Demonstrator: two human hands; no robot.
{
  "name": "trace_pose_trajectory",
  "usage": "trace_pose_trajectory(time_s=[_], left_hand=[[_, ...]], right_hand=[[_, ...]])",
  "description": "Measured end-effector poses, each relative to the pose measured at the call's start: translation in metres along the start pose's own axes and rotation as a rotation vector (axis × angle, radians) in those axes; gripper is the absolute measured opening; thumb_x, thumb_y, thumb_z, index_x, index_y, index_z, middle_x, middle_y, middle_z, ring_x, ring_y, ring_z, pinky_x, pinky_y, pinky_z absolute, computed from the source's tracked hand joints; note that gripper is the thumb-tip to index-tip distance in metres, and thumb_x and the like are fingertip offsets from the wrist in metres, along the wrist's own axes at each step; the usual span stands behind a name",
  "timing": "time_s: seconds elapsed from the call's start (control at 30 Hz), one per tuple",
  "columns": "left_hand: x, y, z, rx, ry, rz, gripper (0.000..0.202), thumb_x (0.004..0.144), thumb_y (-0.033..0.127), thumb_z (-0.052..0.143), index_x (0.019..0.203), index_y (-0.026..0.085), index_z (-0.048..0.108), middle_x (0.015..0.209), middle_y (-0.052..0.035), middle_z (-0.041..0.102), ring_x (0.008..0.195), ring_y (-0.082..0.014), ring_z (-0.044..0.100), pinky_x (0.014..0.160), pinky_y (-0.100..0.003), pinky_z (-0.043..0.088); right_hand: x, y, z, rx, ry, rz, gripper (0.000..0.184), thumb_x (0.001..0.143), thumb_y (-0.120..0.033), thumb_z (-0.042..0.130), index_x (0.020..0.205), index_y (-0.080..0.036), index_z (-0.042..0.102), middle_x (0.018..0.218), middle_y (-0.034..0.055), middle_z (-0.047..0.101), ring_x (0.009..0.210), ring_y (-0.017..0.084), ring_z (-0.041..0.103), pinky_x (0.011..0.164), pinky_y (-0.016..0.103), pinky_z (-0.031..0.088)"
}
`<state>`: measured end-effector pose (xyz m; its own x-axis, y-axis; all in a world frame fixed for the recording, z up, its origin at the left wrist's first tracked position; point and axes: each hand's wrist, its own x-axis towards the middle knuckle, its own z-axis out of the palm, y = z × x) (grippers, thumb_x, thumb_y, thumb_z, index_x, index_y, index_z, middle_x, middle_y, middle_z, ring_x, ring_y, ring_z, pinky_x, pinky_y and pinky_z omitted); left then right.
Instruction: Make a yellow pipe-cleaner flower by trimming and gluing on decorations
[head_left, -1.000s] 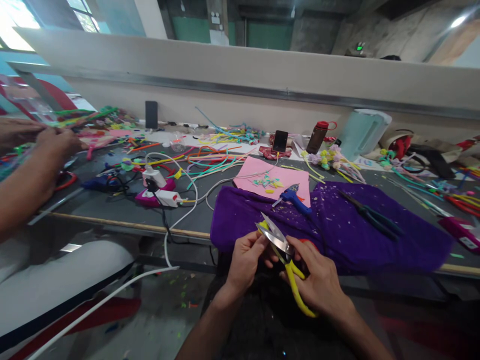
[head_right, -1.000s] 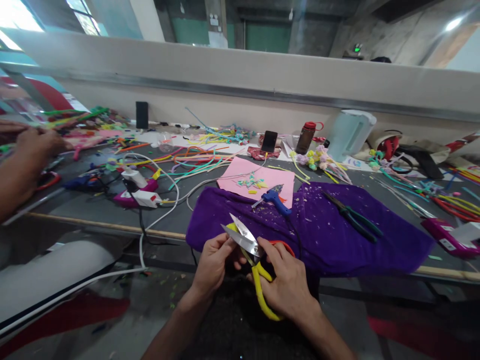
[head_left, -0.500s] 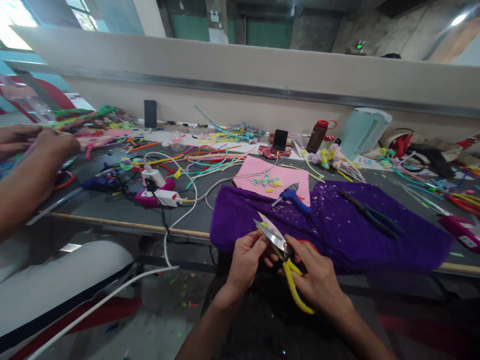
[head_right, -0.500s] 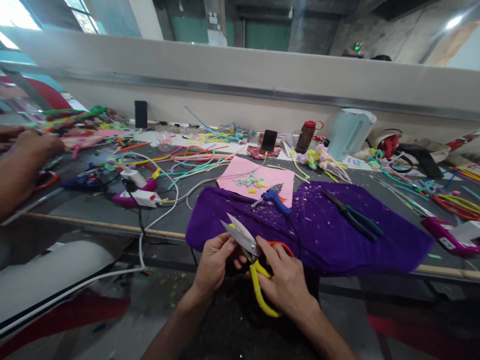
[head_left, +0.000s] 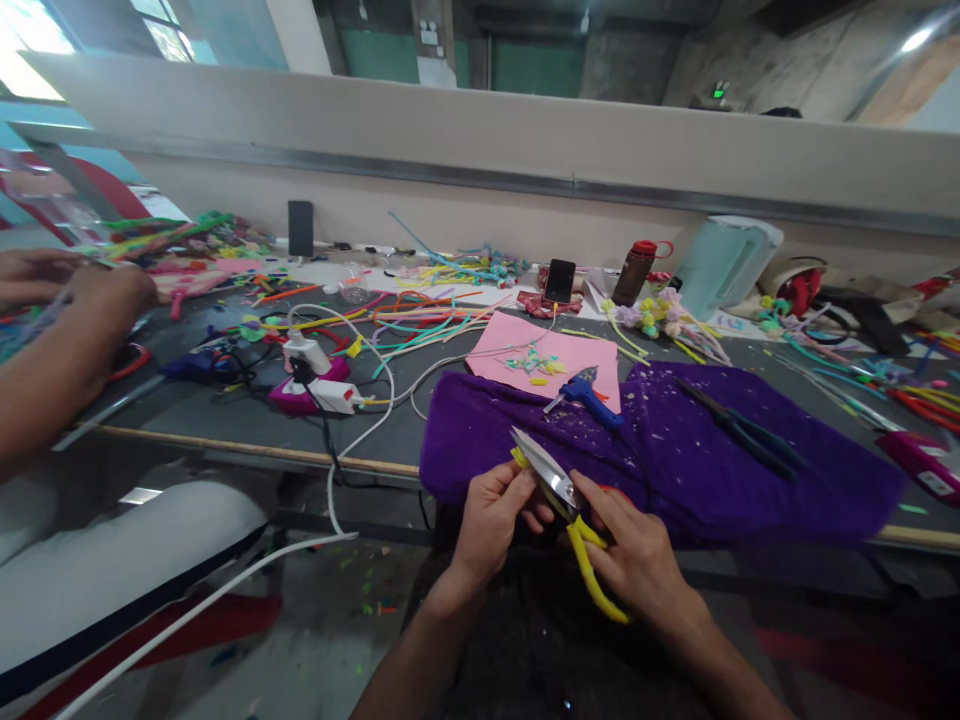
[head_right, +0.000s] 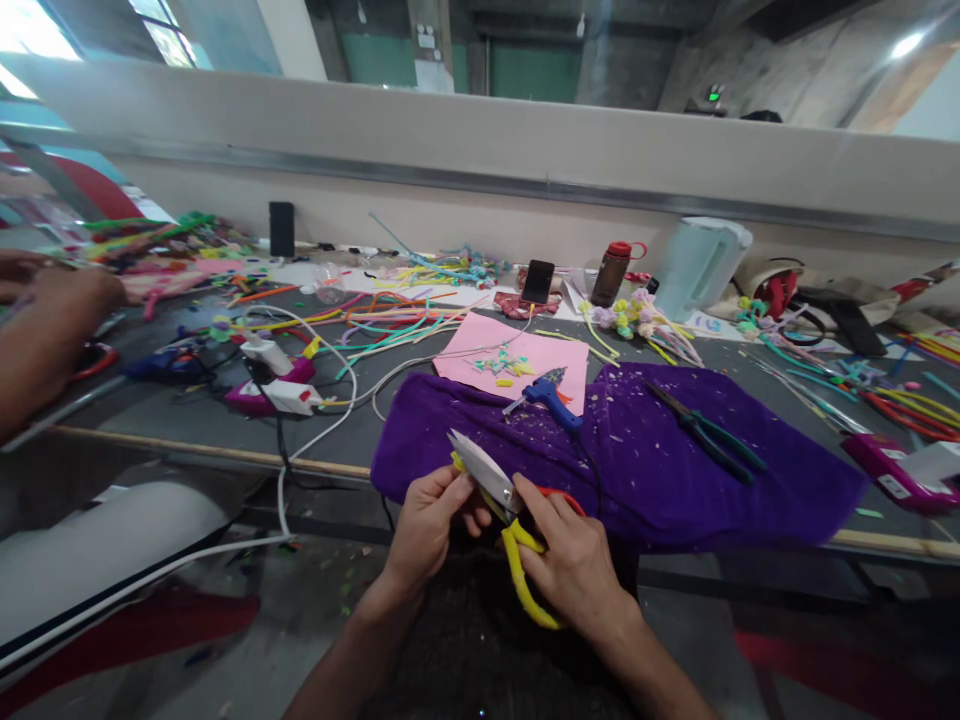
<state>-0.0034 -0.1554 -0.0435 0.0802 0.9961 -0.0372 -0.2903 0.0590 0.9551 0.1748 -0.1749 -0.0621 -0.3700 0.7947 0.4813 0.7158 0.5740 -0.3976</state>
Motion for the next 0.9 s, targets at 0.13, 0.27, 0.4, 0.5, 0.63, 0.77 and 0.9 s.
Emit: trace_pose_trajectory(time_s=[0.13, 0.27, 0.4, 0.5, 0.63, 0.77, 0.9], left_hand=[[0.001, 0.001, -0.002, -0.011, 0.024, 0.013, 0.026, 0.076, 0.035, 0.057, 0.08, 0.01, 0.064, 0.053, -0.0019, 0.061, 0.043, -0.0096, 0.054, 0.039, -0.018, 0.041], [0.001, 0.002, -0.002, 0.004, 0.033, 0.014, 0.028, 0.076, 0.036, 0.058, 0.086, 0.011, 0.065, 0.053, -0.002, 0.06, 0.044, -0.01, 0.054, 0.039, -0.018, 0.041], [0.0, 0.001, -0.002, 0.041, 0.024, 0.033, 0.025, 0.076, 0.036, 0.057, 0.077, 0.012, 0.064, 0.053, -0.0007, 0.059, 0.045, -0.0101, 0.054, 0.041, -0.018, 0.042], [-0.001, 0.002, -0.002, 0.075, 0.025, 0.045, 0.024, 0.077, 0.035, 0.057, 0.08, 0.012, 0.065, 0.053, 0.0002, 0.059, 0.046, -0.0101, 0.054, 0.043, -0.019, 0.044], [-0.001, 0.004, -0.003, 0.141, 0.038, 0.068, 0.023, 0.076, 0.035, 0.057, 0.076, 0.013, 0.064, 0.054, 0.0003, 0.06, 0.047, -0.0109, 0.054, 0.045, -0.02, 0.045], [-0.001, 0.005, -0.002, 0.18, 0.059, 0.074, 0.021, 0.073, 0.033, 0.059, 0.078, 0.014, 0.065, 0.053, 0.0007, 0.06, 0.047, -0.0115, 0.054, 0.046, -0.021, 0.045], [-0.001, 0.004, -0.002, 0.194, 0.072, 0.072, 0.022, 0.072, 0.032, 0.059, 0.083, 0.014, 0.066, 0.053, 0.0006, 0.06, 0.045, -0.0118, 0.054, 0.045, -0.021, 0.045]], right_hand=[[0.001, -0.002, -0.01, 0.098, 0.007, 0.093, 0.053, 0.077, -0.03, 0.057, 0.127, -0.018, 0.043, 0.083, 0.0052, 0.061, 0.068, 0.016, 0.058, 0.06, 0.025, 0.049], [0.001, -0.007, -0.022, 0.111, -0.055, 0.145, 0.053, 0.075, -0.031, 0.058, 0.125, -0.02, 0.043, 0.084, 0.0036, 0.06, 0.069, 0.015, 0.058, 0.06, 0.025, 0.048], [-0.001, -0.01, -0.021, 0.079, -0.061, 0.104, 0.054, 0.074, -0.028, 0.06, 0.125, -0.02, 0.043, 0.077, 0.0018, 0.056, 0.066, 0.015, 0.056, 0.059, 0.025, 0.047], [-0.002, -0.009, -0.015, 0.034, -0.03, 0.076, 0.056, 0.073, -0.027, 0.061, 0.125, -0.019, 0.043, 0.078, 0.0024, 0.056, 0.069, 0.016, 0.056, 0.061, 0.026, 0.046], [-0.002, -0.006, -0.011, 0.003, 0.009, 0.055, 0.056, 0.073, -0.028, 0.062, 0.125, -0.019, 0.043, 0.079, 0.0028, 0.056, 0.069, 0.016, 0.057, 0.062, 0.027, 0.047], [-0.002, -0.004, -0.01, -0.026, 0.01, 0.04, 0.055, 0.074, -0.027, 0.06, 0.126, -0.019, 0.043, 0.079, 0.0034, 0.058, 0.068, 0.016, 0.058, 0.061, 0.026, 0.047], [-0.003, -0.003, -0.01, -0.041, 0.002, 0.037, 0.055, 0.074, -0.025, 0.058, 0.127, -0.019, 0.042, 0.082, 0.0043, 0.059, 0.07, 0.017, 0.058, 0.063, 0.027, 0.048]])
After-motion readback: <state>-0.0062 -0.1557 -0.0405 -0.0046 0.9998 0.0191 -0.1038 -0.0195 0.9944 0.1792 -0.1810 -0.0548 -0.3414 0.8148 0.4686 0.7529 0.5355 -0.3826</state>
